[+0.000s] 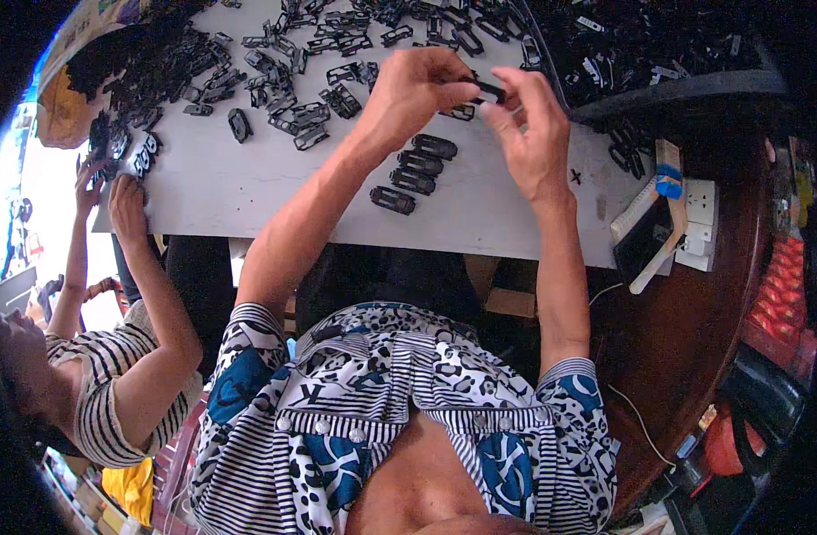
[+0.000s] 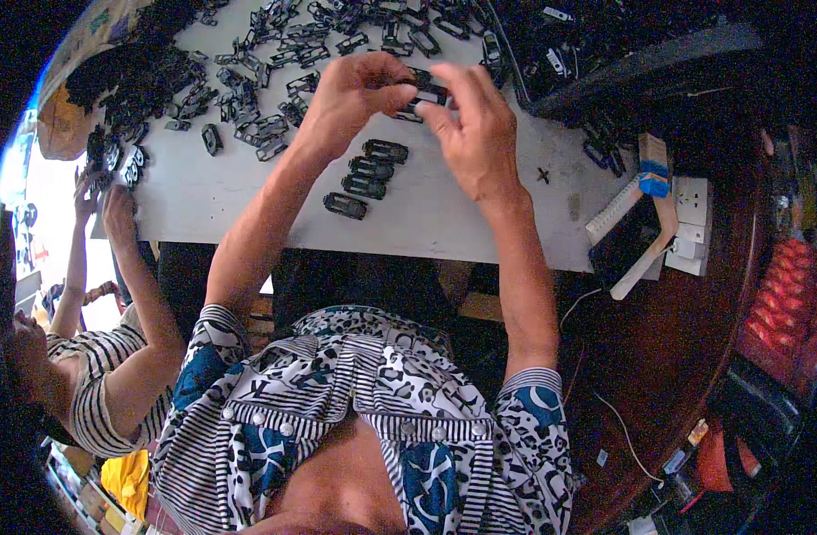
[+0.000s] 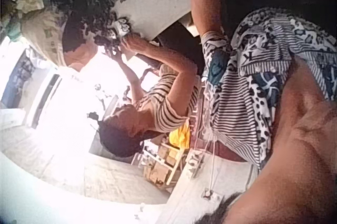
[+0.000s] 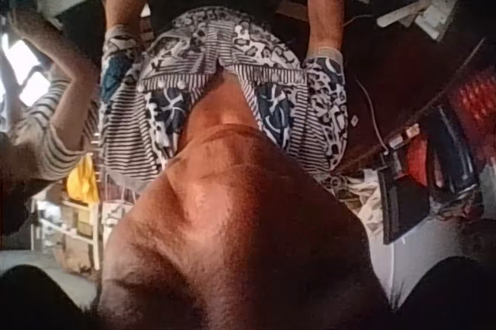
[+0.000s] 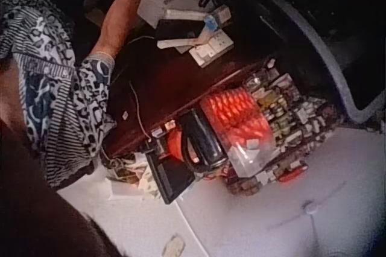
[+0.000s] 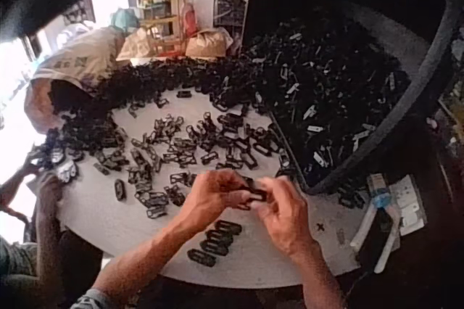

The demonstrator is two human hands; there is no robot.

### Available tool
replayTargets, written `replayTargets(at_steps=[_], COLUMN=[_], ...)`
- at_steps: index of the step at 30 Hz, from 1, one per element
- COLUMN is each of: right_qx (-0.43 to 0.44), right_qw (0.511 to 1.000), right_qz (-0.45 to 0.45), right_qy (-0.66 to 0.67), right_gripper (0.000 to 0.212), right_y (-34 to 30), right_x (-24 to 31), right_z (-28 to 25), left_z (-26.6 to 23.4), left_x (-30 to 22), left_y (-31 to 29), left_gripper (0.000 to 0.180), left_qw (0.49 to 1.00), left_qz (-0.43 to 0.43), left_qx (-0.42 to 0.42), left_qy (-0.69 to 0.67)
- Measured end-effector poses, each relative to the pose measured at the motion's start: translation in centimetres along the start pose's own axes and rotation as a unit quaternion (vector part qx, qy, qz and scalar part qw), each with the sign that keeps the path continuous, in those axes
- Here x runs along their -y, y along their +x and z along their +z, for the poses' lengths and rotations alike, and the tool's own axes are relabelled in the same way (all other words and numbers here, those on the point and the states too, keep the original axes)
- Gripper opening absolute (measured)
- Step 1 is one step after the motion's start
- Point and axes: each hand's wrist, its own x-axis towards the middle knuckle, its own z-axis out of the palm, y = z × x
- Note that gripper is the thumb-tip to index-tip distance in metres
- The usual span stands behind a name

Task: The person assembles small black plastic and metal components by hand at a table.

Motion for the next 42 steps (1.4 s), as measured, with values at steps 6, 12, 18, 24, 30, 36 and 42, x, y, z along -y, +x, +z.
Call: replayTargets(at_steps=[6,12,18,24,30,36,42], right_qx=[0.013,0.037,0.055,0.079,0.091,0.069,0.047], right_qw=[0.949,0.972,0.968,0.968,0.949,0.946,0.966], right_qz=[-0.213,-0.117,-0.144,-0.144,-0.172,-0.178,-0.148], right_qy=[-0.232,-0.198,-0.196,-0.189,-0.247,-0.261,-0.207], right_gripper=[0.039,0.033,0.034,0.03,0.012,0.007,0.011], right_y=[0.4,-0.1,-0.1,-0.2,-0.1,-0.6,0.9], right_x=[-0.2,-1.9,-2.2,-2.4,-1.8,-1.9,-2.1], right_z=[0.1,0.5,1.1,1.0,1.5,1.8,0.1], left_z=[-0.4,-0.6,-0.5,-0.6,-0.7,-1.3,0.2], left_x=[0.8,1.4,2.2,2.4,2.6,1.6,1.4], left_y=[0.0,-1.1,-1.0,-0.8,-0.7,-1.0,0.5], left_gripper=[0.021,0.035,0.037,0.035,0.034,0.034,0.026], left_qw=[0.996,0.945,0.934,0.934,0.935,0.942,0.892], left_qz=[-0.02,0.13,0.114,0.131,0.134,0.117,0.19], left_qx=[0.025,-0.017,-0.019,-0.014,-0.005,0.022,-0.075], left_qy=[-0.084,0.298,0.339,0.332,0.327,0.312,0.403])
